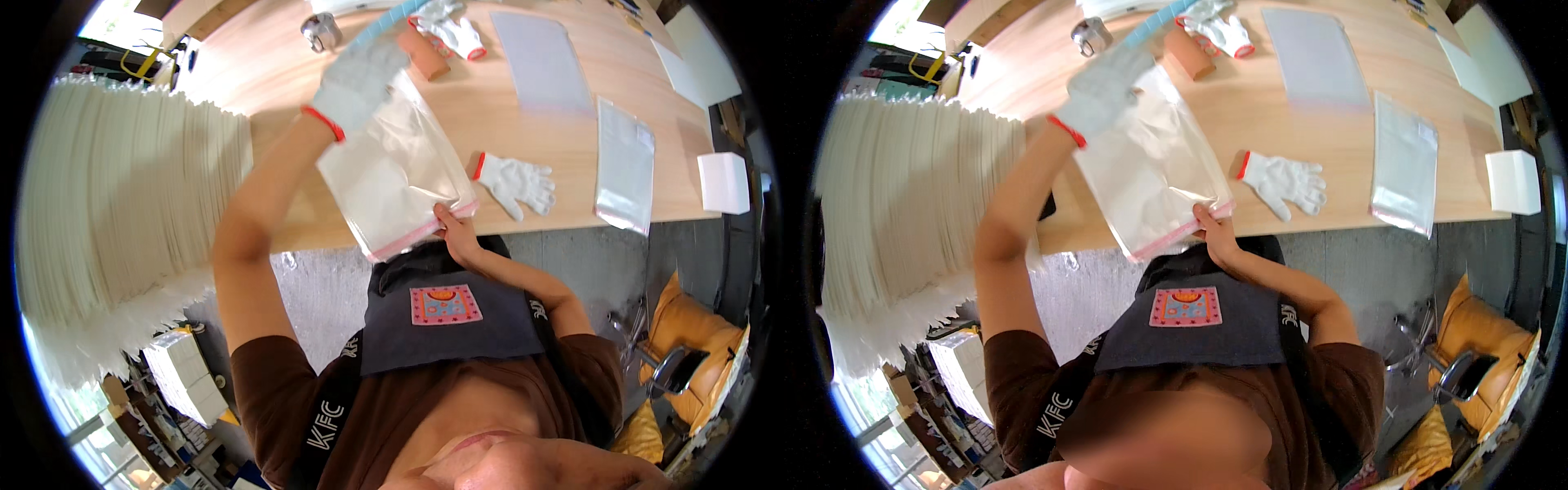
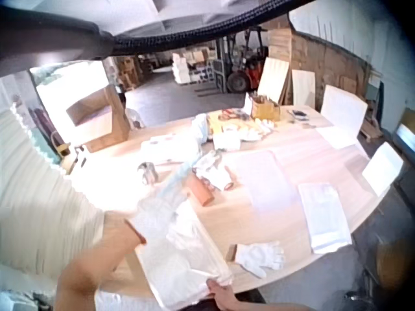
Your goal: The person places white gloves into a clear plastic bag, seals it, and then applies a blue adhesive label to the outside of the bag. The person repeats this process with a second set of gloves.
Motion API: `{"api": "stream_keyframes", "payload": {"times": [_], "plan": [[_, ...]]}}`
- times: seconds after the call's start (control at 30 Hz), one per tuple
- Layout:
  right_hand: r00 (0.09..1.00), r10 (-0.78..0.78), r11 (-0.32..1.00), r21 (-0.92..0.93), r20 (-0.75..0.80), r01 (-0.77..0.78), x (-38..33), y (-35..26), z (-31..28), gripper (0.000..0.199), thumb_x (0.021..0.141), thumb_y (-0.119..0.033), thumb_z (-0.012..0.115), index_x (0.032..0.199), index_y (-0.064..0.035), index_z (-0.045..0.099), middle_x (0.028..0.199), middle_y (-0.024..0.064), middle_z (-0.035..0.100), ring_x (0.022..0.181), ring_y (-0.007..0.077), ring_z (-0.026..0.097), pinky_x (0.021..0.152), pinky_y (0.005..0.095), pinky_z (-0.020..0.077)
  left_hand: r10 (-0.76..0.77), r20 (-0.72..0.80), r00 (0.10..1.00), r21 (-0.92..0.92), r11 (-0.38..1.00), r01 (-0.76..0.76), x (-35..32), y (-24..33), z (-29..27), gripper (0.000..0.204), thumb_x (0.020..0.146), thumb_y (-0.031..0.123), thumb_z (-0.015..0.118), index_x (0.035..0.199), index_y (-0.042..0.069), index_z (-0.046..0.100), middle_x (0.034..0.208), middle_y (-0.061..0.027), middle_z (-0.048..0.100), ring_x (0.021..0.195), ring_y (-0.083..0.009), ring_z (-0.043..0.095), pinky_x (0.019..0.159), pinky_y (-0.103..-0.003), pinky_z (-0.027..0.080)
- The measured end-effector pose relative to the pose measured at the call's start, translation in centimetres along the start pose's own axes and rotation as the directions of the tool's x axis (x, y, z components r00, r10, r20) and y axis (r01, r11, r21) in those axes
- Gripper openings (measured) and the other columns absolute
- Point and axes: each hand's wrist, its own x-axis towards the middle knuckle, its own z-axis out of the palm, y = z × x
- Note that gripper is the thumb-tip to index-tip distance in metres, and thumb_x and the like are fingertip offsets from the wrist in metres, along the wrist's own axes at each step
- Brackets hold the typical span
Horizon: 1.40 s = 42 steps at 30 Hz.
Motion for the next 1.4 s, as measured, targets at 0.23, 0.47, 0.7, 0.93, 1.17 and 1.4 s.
{"api": "stream_keyframes", "payload": {"times": [0.23,0.47,0.7,0.93,1.17,1.4], "plan": [[0.992,0.014,0.999,0.046,-0.129,-0.008,-0.6,4.6,-0.3,0.019,0.087,-0.022,0.059,0.099,-0.0064,0.057,0.089,0.0021,0.060,0.074,0.0131,0.058,0.057,0.0278,0.0494,-0.214,0.726,0.654,-0.195,0.848,0.493,-14.3,16.6,3.1,0.043,0.074,0.040,0.063,0.099,0.008,0.051,0.096,-0.0137,0.054,0.088,-0.0298,0.055,0.074,-0.038,0.048],[0.978,-0.053,0.997,-0.066,-0.202,0.040,-0.8,4.3,0.1,0.025,0.086,-0.021,0.059,0.104,-0.0036,0.056,0.094,0.0049,0.061,0.078,0.0149,0.060,0.057,0.0277,0.0516,-0.376,0.679,0.631,-0.181,0.747,0.640,-17.3,15.6,5.3,0.038,0.069,0.023,0.065,0.101,0.009,0.052,0.097,-0.0100,0.053,0.095,-0.0287,0.052,0.076,-0.037,0.048],[0.975,0.016,1.000,0.010,-0.223,-0.014,-1.0,3.5,0.6,0.021,0.087,-0.019,0.058,0.101,-0.0027,0.056,0.093,0.0056,0.061,0.080,0.0165,0.060,0.061,0.0288,0.0528,-0.394,0.364,0.844,-0.416,0.742,0.526,-19.0,15.8,1.3,0.055,0.065,0.024,0.070,0.114,0.006,0.050,0.111,-0.0130,0.054,0.106,-0.0323,0.050,0.088,-0.040,0.043],[0.969,0.047,0.999,0.024,-0.241,-0.043,-1.7,4.5,1.4,0.029,0.086,-0.023,0.059,0.109,-0.0081,0.052,0.101,0.0044,0.059,0.088,0.0161,0.058,0.069,0.0314,0.0509,-0.377,0.525,0.763,-0.115,0.857,0.502,-22.7,19.7,5.4,0.059,0.056,0.024,0.070,0.109,0.008,0.048,0.130,-0.0144,0.038,0.119,-0.0325,0.035,0.096,-0.044,0.030],[0.968,0.008,1.000,0.025,-0.253,-0.002,-3.0,0.6,-0.2,0.041,0.087,-0.028,0.056,0.118,-0.0039,0.045,0.106,0.0094,0.057,0.092,0.0214,0.059,0.075,0.0369,0.0520,-0.369,0.503,0.782,-0.144,0.856,0.496,-23.0,19.5,4.7,0.044,0.063,0.022,0.062,0.104,0.009,0.050,0.132,-0.0160,0.037,0.121,-0.0321,0.034,0.097,-0.045,0.030],[0.999,0.047,0.985,-0.165,-0.015,-0.049,-1.6,-0.2,-4.5,0.036,0.085,-0.015,0.055,0.116,0.0014,0.046,0.101,0.0122,0.058,0.086,0.0200,0.061,0.073,0.0329,0.0549,-0.383,0.493,0.781,-0.126,0.857,0.500,-23.2,19.7,5.3,0.046,0.062,0.020,0.064,0.104,0.008,0.051,0.131,-0.0169,0.039,0.120,-0.0321,0.035,0.097,-0.044,0.031]]}}
